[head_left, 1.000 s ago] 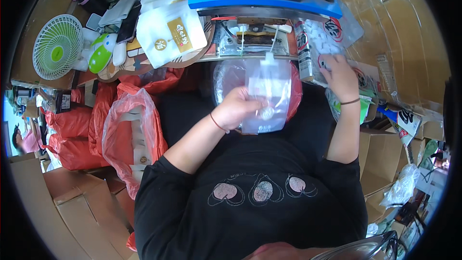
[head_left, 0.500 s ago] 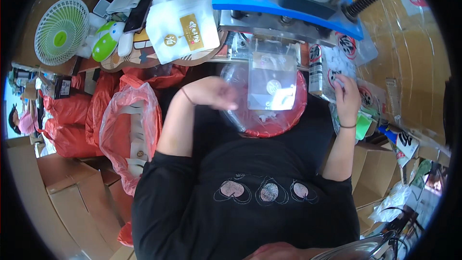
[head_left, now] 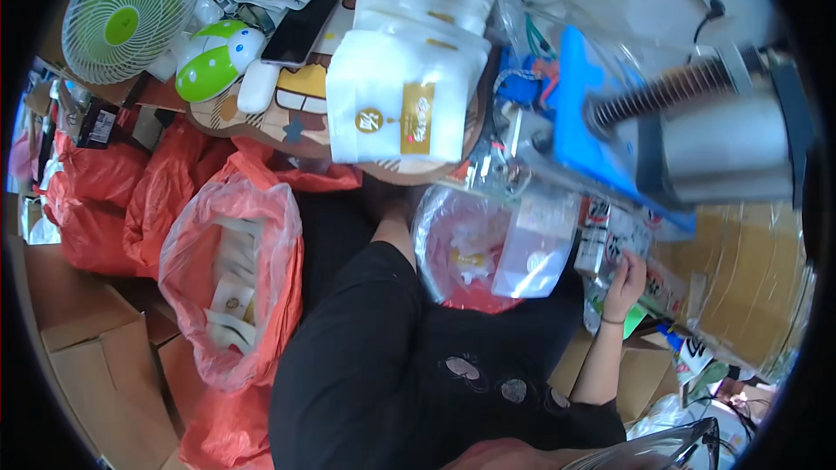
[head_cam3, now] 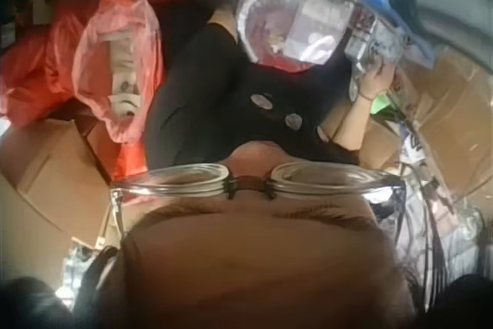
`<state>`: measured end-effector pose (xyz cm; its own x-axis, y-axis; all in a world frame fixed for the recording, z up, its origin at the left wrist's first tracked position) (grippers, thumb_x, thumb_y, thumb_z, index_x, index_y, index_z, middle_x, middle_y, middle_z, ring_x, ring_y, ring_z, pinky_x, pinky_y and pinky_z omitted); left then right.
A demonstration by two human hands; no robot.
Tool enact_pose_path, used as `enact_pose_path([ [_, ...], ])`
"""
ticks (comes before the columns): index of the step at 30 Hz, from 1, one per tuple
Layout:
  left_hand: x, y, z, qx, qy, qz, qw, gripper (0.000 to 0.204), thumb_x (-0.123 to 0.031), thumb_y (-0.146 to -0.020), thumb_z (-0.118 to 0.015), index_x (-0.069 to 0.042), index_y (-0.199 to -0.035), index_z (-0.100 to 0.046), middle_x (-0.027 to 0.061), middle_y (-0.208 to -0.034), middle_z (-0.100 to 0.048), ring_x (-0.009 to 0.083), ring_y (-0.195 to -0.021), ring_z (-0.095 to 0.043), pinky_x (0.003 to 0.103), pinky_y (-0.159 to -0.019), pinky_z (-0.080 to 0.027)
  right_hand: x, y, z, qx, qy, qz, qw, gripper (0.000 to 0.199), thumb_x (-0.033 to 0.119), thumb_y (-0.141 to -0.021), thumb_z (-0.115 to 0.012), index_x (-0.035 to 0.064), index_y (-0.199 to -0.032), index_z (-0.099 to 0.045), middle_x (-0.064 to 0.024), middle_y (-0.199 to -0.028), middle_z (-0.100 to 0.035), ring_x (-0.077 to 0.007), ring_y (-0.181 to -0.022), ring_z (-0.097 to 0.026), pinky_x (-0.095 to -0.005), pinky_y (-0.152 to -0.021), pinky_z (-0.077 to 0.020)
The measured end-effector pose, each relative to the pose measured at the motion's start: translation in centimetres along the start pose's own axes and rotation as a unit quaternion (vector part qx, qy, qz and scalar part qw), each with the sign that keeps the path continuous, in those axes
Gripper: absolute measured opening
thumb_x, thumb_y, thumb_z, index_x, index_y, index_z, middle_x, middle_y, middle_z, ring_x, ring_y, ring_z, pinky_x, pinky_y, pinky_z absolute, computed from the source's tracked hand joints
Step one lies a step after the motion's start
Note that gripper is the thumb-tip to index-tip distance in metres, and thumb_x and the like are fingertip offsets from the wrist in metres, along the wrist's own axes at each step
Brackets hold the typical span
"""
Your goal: The person is packaging small items into plastic bags using a sealing machine and placing them into cardboard boxes.
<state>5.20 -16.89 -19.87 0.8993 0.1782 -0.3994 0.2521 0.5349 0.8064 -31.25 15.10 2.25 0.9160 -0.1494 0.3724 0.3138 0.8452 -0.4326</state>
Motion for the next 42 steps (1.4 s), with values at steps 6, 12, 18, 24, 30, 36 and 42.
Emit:
enact_pose_path([
  [6, -1.8, -5.5, 0.7, -0.063, 0.061, -0.041, 0.995, 0.039, -0.029, -0.095, -0.056, 0.003, -0.117, -0.061, 0.0214, -0.108, -0.069, 0.0308, -0.096, -0.071, 0.043, -0.076, -0.061, -0.6, -0.2, 0.2, 0.039, 0.022, -0.046, 0.998, 0.022, 0.014, -0.103, -0.049, -0.0027, -0.106, -0.062, -0.0124, -0.099, -0.061, -0.0237, -0.093, -0.059, -0.0329, -0.087, -0.0454],
  [12, -4.4, -10.8, 1.7, -0.129, 0.080, -0.080, 0.985, 0.038, -0.027, -0.095, -0.056, 0.003, -0.118, -0.061, 0.0214, -0.109, -0.068, 0.0306, -0.097, -0.070, 0.043, -0.077, -0.061, -2.8, 0.5, 0.1, 0.035, 0.035, -0.076, 0.996, 0.023, 0.016, -0.104, -0.048, -0.0016, -0.102, -0.061, -0.0111, -0.096, -0.060, -0.0227, -0.089, -0.057, -0.0319, -0.084, -0.0438],
  [18, -7.2, -14.6, 1.4, -0.194, 0.095, -0.113, 0.970, 0.038, -0.026, -0.095, -0.056, 0.002, -0.119, -0.060, 0.0214, -0.111, -0.068, 0.0305, -0.099, -0.070, 0.043, -0.078, -0.060, -6.5, 1.1, 0.7, 0.067, 0.035, -0.063, 0.995, 0.029, 0.021, -0.103, -0.046, -0.0024, -0.109, -0.063, -0.0134, -0.106, -0.065, -0.0264, -0.099, -0.061, -0.0338, -0.090, -0.0454],
  [24, -8.1, -15.4, 0.8, -0.260, 0.096, -0.131, 0.952, 0.037, -0.025, -0.094, -0.056, 0.002, -0.121, -0.059, 0.0214, -0.112, -0.068, 0.0304, -0.101, -0.069, 0.043, -0.079, -0.060, -11.8, 3.8, 2.5, 0.047, -0.031, -0.094, 0.994, 0.035, 0.023, -0.102, -0.047, -0.0049, -0.115, -0.063, -0.0126, -0.106, -0.069, -0.0246, -0.097, -0.064, -0.0361, -0.088, -0.0481],
  [30, -9.9, -16.1, 0.6, -0.334, 0.096, -0.157, 0.924, 0.037, -0.023, -0.094, -0.056, 0.001, -0.122, -0.059, 0.0214, -0.113, -0.067, 0.0303, -0.103, -0.069, 0.043, -0.079, -0.060, -8.5, 2.0, 1.7, 0.072, 0.032, -0.104, 0.991, 0.033, 0.022, -0.100, -0.048, -0.0053, -0.112, -0.064, -0.0148, -0.107, -0.069, -0.0265, -0.098, -0.064, -0.0380, -0.087, -0.0476],
  [36, -11.2, -17.1, -0.5, -0.397, 0.092, -0.183, 0.895, 0.037, -0.022, -0.094, -0.056, 0.001, -0.123, -0.058, 0.0214, -0.115, -0.067, 0.0302, -0.104, -0.068, 0.043, -0.080, -0.059, -6.1, 0.8, 0.4, 0.031, 0.027, -0.076, 0.996, 0.032, 0.020, -0.099, -0.047, -0.0042, -0.109, -0.065, -0.0167, -0.108, -0.068, -0.0276, -0.100, -0.063, -0.0389, -0.088, -0.0472],
  [42, -9.9, -15.3, -1.3, -0.463, 0.070, -0.197, 0.861, 0.038, -0.021, -0.093, -0.056, 0.000, -0.125, -0.057, 0.0214, -0.116, -0.067, 0.0301, -0.106, -0.068, 0.043, -0.081, -0.059, -8.8, 2.5, 1.8, 0.055, 0.094, -0.080, 0.991, 0.029, 0.021, -0.101, -0.051, -0.0036, -0.109, -0.065, -0.0138, -0.107, -0.067, -0.0254, -0.099, -0.060, -0.0384, -0.090, -0.0452],
])
Point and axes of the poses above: each hand's wrist, its own y-axis away from the middle knuckle, its own z-axis out of the back of the hand, x = y × z, the point moved 2 cm from there along -y, towards the middle knuckle
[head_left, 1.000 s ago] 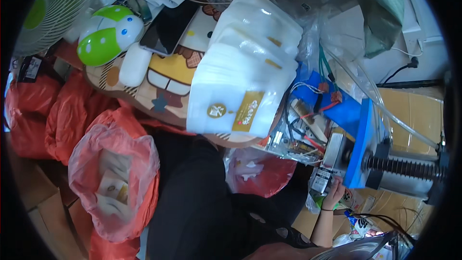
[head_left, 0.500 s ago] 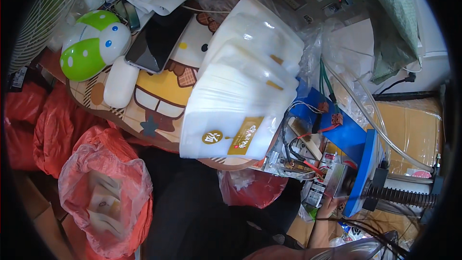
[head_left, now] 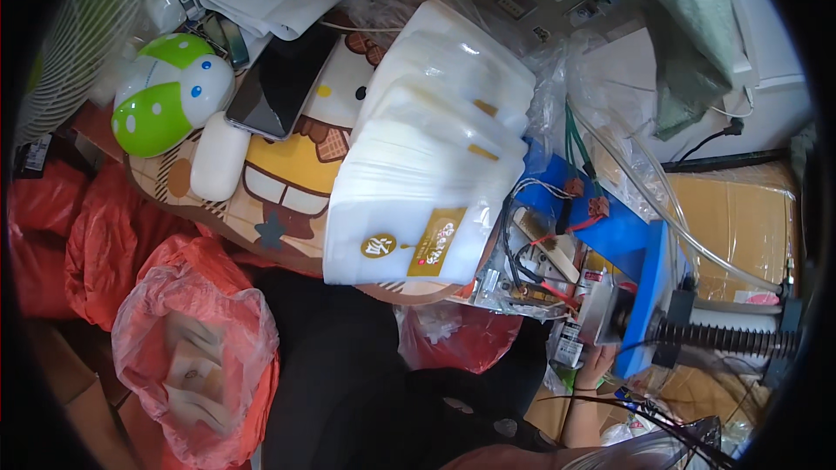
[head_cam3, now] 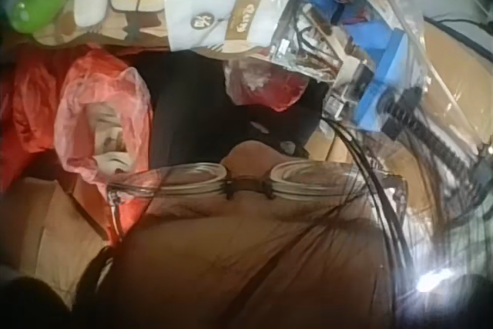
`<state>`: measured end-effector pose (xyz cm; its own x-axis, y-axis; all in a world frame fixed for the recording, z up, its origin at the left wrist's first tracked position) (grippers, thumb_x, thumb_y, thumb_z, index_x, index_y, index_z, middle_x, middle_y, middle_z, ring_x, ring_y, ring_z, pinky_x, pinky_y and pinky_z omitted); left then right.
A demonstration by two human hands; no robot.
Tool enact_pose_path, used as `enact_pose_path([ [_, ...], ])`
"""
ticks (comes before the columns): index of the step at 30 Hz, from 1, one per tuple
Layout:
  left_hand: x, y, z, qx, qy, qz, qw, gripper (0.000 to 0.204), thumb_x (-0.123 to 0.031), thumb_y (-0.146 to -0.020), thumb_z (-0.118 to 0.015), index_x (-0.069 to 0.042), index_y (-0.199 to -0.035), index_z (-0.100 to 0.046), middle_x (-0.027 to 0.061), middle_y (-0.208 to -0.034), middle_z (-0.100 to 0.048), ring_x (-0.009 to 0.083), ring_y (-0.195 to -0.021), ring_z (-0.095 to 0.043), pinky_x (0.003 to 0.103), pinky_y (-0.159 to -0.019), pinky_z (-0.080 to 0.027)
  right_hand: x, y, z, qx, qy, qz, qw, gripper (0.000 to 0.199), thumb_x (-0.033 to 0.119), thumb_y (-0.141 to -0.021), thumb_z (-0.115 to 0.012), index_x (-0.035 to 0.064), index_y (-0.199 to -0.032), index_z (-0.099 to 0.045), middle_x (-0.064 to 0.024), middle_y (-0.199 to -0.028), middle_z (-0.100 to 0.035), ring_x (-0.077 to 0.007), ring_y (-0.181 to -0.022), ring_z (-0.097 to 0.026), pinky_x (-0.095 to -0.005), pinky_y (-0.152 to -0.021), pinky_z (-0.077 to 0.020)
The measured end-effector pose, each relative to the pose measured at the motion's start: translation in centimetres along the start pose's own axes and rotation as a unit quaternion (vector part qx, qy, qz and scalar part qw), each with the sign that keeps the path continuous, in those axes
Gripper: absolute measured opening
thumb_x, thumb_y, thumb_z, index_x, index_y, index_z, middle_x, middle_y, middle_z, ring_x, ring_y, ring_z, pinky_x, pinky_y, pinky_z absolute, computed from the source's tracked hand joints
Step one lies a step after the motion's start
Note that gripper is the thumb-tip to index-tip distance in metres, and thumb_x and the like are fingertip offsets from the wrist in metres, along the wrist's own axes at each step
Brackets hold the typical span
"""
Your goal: The person is packaging small items into plastic bags using a sealing machine and placing them into cardboard boxes.
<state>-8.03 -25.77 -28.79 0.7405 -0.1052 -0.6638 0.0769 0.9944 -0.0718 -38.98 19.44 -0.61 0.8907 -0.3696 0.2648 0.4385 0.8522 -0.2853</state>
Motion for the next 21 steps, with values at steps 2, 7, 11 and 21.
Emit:
enact_pose_path([
  [2, -0.3, 0.7, 1.5, -0.026, -0.013, -0.015, 0.999, 0.038, -0.020, -0.093, -0.056, 0.000, -0.125, -0.057, 0.0214, -0.117, -0.066, 0.0301, -0.107, -0.068, 0.043, -0.081, -0.059, -0.1, 0.9, -1.9, -0.107, -0.059, -0.078, 0.989, 0.028, 0.020, -0.104, -0.050, -0.0037, -0.105, -0.064, -0.0150, -0.105, -0.065, -0.0269, -0.097, -0.059, -0.0383, -0.088, -0.0455],
  [7, 2.0, 4.2, 6.9, -0.091, -0.079, -0.063, 0.991, 0.038, -0.019, -0.093, -0.057, -0.001, -0.126, -0.057, 0.0214, -0.118, -0.066, 0.0300, -0.108, -0.067, 0.043, -0.082, -0.059, 8.4, -2.2, -0.4, -0.049, -0.031, 0.034, 0.998, 0.024, 0.016, -0.104, -0.047, -0.0025, -0.106, -0.061, -0.0164, -0.100, -0.062, -0.0297, -0.095, -0.060, -0.0372, -0.089, -0.0461],
  [11, 3.5, 9.4, 11.9, -0.138, -0.134, -0.103, 0.976, 0.039, -0.018, -0.093, -0.057, -0.001, -0.127, -0.056, 0.0214, -0.119, -0.066, 0.0299, -0.109, -0.067, 0.043, -0.082, -0.058, 8.9, -2.6, -0.4, -0.088, -0.056, 0.051, 0.993, 0.022, 0.014, -0.104, -0.048, -0.0023, -0.106, -0.062, -0.0162, -0.100, -0.062, -0.0298, -0.095, -0.061, -0.0371, -0.089, -0.0470],
  [21, 1.4, 26.4, 32.2, -0.090, 0.504, 0.187, 0.838, 0.039, 0.012, -0.078, -0.055, -0.007, -0.109, -0.043, 0.0082, -0.099, -0.055, 0.0156, -0.075, -0.056, 0.029, -0.061, -0.048, 10.0, -1.1, 0.3, -0.166, -0.085, 0.066, 0.980, 0.016, 0.008, -0.098, -0.053, -0.0008, -0.102, -0.064, -0.0163, -0.093, -0.064, -0.0329, -0.083, -0.064, -0.0387, -0.078, -0.0504],
])
Point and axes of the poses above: each hand's wrist, its own y-axis away from the middle knuckle, its own z-axis out of the back of the hand, x = y × z, the point moved 2 cm from there along -y, towards the middle knuckle
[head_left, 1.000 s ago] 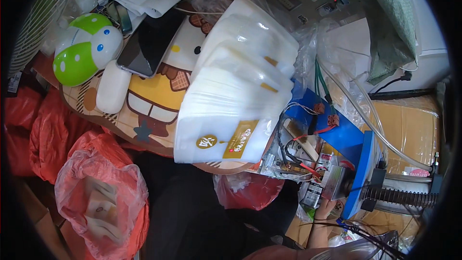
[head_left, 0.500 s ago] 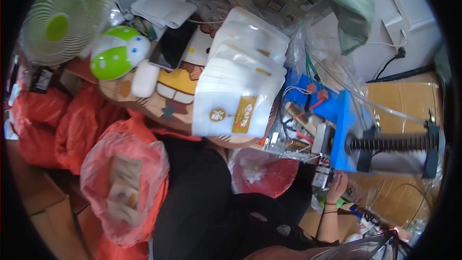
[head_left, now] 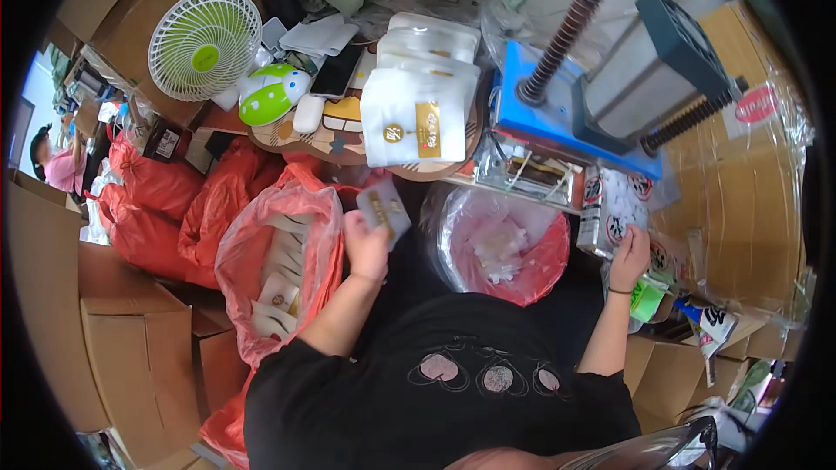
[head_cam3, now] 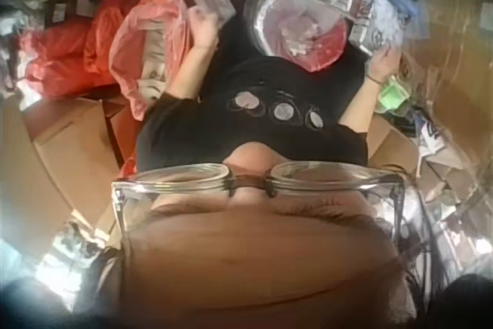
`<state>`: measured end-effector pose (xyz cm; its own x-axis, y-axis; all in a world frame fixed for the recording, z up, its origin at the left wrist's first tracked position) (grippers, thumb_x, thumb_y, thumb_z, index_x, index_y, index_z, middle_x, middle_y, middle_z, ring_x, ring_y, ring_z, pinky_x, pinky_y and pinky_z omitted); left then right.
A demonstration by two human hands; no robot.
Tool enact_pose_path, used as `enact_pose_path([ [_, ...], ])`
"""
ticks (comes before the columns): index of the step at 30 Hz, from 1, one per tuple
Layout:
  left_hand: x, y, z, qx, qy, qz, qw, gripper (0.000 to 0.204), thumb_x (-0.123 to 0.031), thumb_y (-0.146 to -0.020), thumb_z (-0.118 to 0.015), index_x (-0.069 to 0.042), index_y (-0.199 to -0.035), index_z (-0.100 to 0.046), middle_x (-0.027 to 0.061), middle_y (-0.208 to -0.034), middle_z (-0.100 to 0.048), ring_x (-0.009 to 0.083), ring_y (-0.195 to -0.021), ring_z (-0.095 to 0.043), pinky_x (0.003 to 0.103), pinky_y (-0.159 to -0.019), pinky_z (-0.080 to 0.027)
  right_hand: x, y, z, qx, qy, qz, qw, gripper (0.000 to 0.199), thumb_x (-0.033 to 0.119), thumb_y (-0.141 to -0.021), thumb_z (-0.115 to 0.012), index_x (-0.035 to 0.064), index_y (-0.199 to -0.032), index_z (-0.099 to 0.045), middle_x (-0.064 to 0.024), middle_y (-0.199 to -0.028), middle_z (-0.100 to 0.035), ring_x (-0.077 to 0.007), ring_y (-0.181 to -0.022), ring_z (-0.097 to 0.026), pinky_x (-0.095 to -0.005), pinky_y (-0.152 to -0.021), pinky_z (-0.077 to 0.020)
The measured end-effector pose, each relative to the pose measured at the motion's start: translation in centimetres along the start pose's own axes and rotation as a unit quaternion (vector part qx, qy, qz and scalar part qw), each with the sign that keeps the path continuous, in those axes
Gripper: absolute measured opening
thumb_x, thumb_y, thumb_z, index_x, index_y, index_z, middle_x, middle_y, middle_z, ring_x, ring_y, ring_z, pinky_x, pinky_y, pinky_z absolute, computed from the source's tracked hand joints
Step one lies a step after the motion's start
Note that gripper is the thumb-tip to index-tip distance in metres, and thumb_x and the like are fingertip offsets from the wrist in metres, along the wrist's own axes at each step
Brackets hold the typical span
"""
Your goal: The person is packaging small items into plastic bags using a sealing machine and placing them into cardboard boxes.
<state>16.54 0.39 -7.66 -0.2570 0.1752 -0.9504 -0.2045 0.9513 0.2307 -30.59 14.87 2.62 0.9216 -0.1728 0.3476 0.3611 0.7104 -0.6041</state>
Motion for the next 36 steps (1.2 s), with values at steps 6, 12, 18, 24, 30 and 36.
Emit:
enact_pose_path([
  [6, -10.6, 5.8, -2.4, -0.033, -0.119, -0.347, 0.930, 0.040, 0.012, -0.078, -0.057, -0.006, -0.113, -0.046, 0.0084, -0.108, -0.056, 0.0175, -0.093, -0.059, 0.030, -0.079, -0.050, 0.3, -0.5, -0.1, -0.002, -0.004, 0.009, 1.000, 0.014, 0.011, -0.097, -0.056, 0.0012, -0.102, -0.066, -0.0165, -0.094, -0.065, -0.0348, -0.085, -0.064, -0.0400, -0.077, -0.0506],
  [12, -8.7, -4.0, -14.0, 0.034, -0.403, -0.275, 0.873, 0.051, -0.017, -0.080, -0.074, 0.004, -0.120, -0.050, 0.0223, -0.110, -0.062, 0.0362, -0.100, -0.064, 0.041, -0.089, -0.052, 0.5, -0.4, 0.1, -0.006, -0.004, 0.003, 1.000, 0.014, 0.012, -0.096, -0.057, 0.0029, -0.100, -0.067, -0.0162, -0.091, -0.065, -0.0366, -0.083, -0.063, -0.0418, -0.074, -0.0502],
  [18, -10.3, -4.8, -12.7, 0.079, -0.407, -0.369, 0.832, 0.084, -0.040, -0.075, -0.084, 0.000, -0.139, -0.046, 0.0276, -0.136, -0.049, 0.0435, -0.125, -0.050, 0.048, -0.103, -0.044, 0.4, 0.4, 0.6, -0.002, 0.002, -0.007, 1.000, 0.014, 0.010, -0.097, -0.056, 0.0015, -0.101, -0.066, -0.0159, -0.089, -0.064, -0.0343, -0.083, -0.063, -0.0398, -0.075, -0.0499],
  [24, -7.8, -9.9, -10.3, 0.002, -0.634, -0.486, 0.602, 0.078, -0.068, -0.080, -0.064, -0.028, -0.146, -0.051, 0.0160, -0.158, -0.029, 0.0402, -0.150, -0.020, 0.070, -0.112, -0.020, 1.1, -0.2, 0.5, -0.026, -0.019, 0.015, 0.999, 0.013, 0.010, -0.096, -0.056, 0.0027, -0.101, -0.065, -0.0164, -0.090, -0.063, -0.0360, -0.082, -0.063, -0.0407, -0.073, -0.0498],
  [30, -9.3, -12.9, -13.0, -0.020, -0.620, -0.529, 0.578, 0.074, -0.068, -0.081, -0.063, -0.027, -0.142, -0.054, 0.0152, -0.153, -0.036, 0.0385, -0.147, -0.025, 0.069, -0.111, -0.021, 0.3, 0.1, 0.3, -0.009, -0.014, 0.006, 1.000, 0.015, 0.010, -0.098, -0.055, 0.0023, -0.104, -0.066, -0.0158, -0.093, -0.064, -0.0340, -0.085, -0.064, -0.0386, -0.076, -0.0506],
  [36, -9.1, -13.1, -13.3, -0.071, -0.591, -0.591, 0.544, 0.063, -0.063, -0.082, -0.066, -0.028, -0.134, -0.058, 0.0124, -0.146, -0.044, 0.0356, -0.142, -0.032, 0.069, -0.108, -0.023, 0.6, 0.2, 0.5, -0.018, -0.014, 0.002, 1.000, 0.014, 0.012, -0.097, -0.057, 0.0041, -0.102, -0.067, -0.0151, -0.092, -0.065, -0.0346, -0.084, -0.064, -0.0401, -0.075, -0.0505],
])
Point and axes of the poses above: each hand's wrist, its own y-axis away from the middle knuckle, its own z-axis out of the back of the hand, x = y × z, the point moved 2 cm from there along -y, towards the middle knuckle
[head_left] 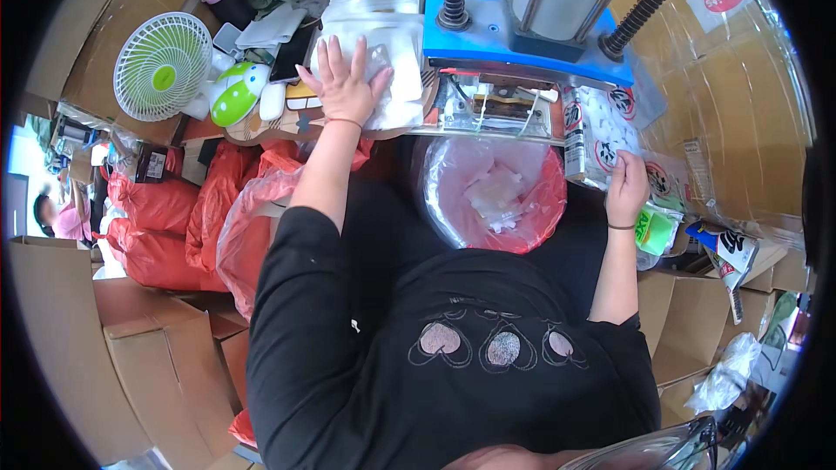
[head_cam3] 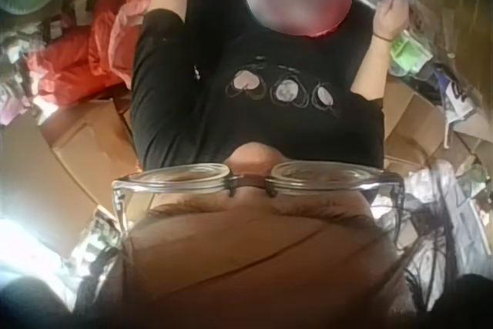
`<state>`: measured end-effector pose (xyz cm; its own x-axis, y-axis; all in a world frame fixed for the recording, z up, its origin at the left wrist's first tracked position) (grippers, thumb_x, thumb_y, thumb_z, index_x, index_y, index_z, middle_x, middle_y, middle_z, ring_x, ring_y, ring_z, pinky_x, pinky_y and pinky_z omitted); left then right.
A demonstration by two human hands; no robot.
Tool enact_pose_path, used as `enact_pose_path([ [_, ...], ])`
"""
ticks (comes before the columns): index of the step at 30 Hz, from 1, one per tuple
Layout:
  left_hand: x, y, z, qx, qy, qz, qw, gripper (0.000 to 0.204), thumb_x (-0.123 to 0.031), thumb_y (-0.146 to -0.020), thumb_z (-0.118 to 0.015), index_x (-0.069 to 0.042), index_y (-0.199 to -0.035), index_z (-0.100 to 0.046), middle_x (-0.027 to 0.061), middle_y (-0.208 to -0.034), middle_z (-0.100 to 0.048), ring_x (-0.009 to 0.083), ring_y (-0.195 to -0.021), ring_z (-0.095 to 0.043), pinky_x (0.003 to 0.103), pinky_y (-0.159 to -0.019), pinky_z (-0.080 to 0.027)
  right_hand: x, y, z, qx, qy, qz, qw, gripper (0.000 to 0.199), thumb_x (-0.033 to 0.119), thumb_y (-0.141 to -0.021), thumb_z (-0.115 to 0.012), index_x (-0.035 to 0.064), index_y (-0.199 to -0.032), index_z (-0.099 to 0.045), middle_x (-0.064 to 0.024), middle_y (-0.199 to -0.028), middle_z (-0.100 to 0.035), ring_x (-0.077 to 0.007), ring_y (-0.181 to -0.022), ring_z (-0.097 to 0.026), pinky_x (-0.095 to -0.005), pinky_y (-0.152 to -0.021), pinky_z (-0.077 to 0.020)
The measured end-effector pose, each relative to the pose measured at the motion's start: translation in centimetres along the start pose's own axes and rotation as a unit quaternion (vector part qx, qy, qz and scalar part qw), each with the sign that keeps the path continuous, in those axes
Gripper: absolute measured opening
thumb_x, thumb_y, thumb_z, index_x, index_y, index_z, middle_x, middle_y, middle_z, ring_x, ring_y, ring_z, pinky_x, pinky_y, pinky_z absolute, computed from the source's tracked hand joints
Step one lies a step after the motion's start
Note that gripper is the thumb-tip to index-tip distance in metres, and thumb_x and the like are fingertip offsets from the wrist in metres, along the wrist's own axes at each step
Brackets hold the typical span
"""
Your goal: The person is packaging small items into plastic bags using a sealing machine and placing them into cardboard boxes.
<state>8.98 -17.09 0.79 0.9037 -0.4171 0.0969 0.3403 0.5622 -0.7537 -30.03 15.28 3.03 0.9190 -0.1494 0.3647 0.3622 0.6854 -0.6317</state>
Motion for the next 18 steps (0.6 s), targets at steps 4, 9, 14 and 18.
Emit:
enact_pose_path([
  [4, -0.4, 2.3, 0.5, 0.039, 0.019, -0.039, 0.998, 0.053, -0.056, -0.078, -0.073, -0.026, -0.121, -0.063, 0.0112, -0.133, -0.052, 0.0316, -0.131, -0.045, 0.058, -0.109, -0.029, 0.2, 0.1, 0.1, 0.004, 0.006, 0.015, 1.000, 0.013, 0.013, -0.096, -0.058, 0.0047, -0.102, -0.067, -0.0148, -0.091, -0.066, -0.0344, -0.084, -0.065, -0.0404, -0.075, -0.0505],
  [9, -2.8, 3.2, 7.9, 0.147, 0.156, -0.092, 0.972, 0.048, -0.041, -0.081, -0.075, -0.021, -0.123, -0.065, 0.0072, -0.132, -0.057, 0.0274, -0.127, -0.052, 0.049, -0.104, -0.037, -0.3, 0.4, 0.0, -0.017, 0.007, 0.014, 1.000, 0.011, 0.011, -0.096, -0.059, 0.0044, -0.100, -0.066, -0.0148, -0.089, -0.065, -0.0344, -0.083, -0.064, -0.0404, -0.074, -0.0503],
  [14, -0.3, 5.0, 6.7, 0.188, 0.129, -0.138, 0.964, 0.043, -0.019, -0.085, -0.068, -0.022, -0.128, -0.064, 0.0081, -0.137, -0.057, 0.0318, -0.127, -0.053, 0.050, -0.103, -0.037, 0.1, 0.2, 0.0, -0.021, 0.004, 0.013, 1.000, 0.011, 0.011, -0.096, -0.059, 0.0042, -0.098, -0.067, -0.0147, -0.088, -0.065, -0.0339, -0.079, -0.064, -0.0395, -0.071, -0.0497],
  [18, -0.5, 3.4, 4.3, 0.174, 0.201, -0.066, 0.962, 0.048, -0.008, -0.086, -0.059, -0.026, -0.131, -0.063, 0.0091, -0.143, -0.052, 0.0333, -0.131, -0.049, 0.053, -0.108, -0.035, -0.1, 0.4, -0.1, -0.018, 0.011, 0.009, 1.000, 0.011, 0.011, -0.096, -0.058, 0.0041, -0.097, -0.067, -0.0146, -0.088, -0.065, -0.0338, -0.079, -0.064, -0.0396, -0.071, -0.0495],
])
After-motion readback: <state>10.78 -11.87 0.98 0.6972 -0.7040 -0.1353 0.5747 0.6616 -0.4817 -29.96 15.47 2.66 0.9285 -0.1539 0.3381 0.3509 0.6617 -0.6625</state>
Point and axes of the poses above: each hand's wrist, its own y-axis away from the middle knuckle, its own z-axis out of the back of the hand, x = y × z, the point moved 2 cm from there along -y, towards the middle knuckle
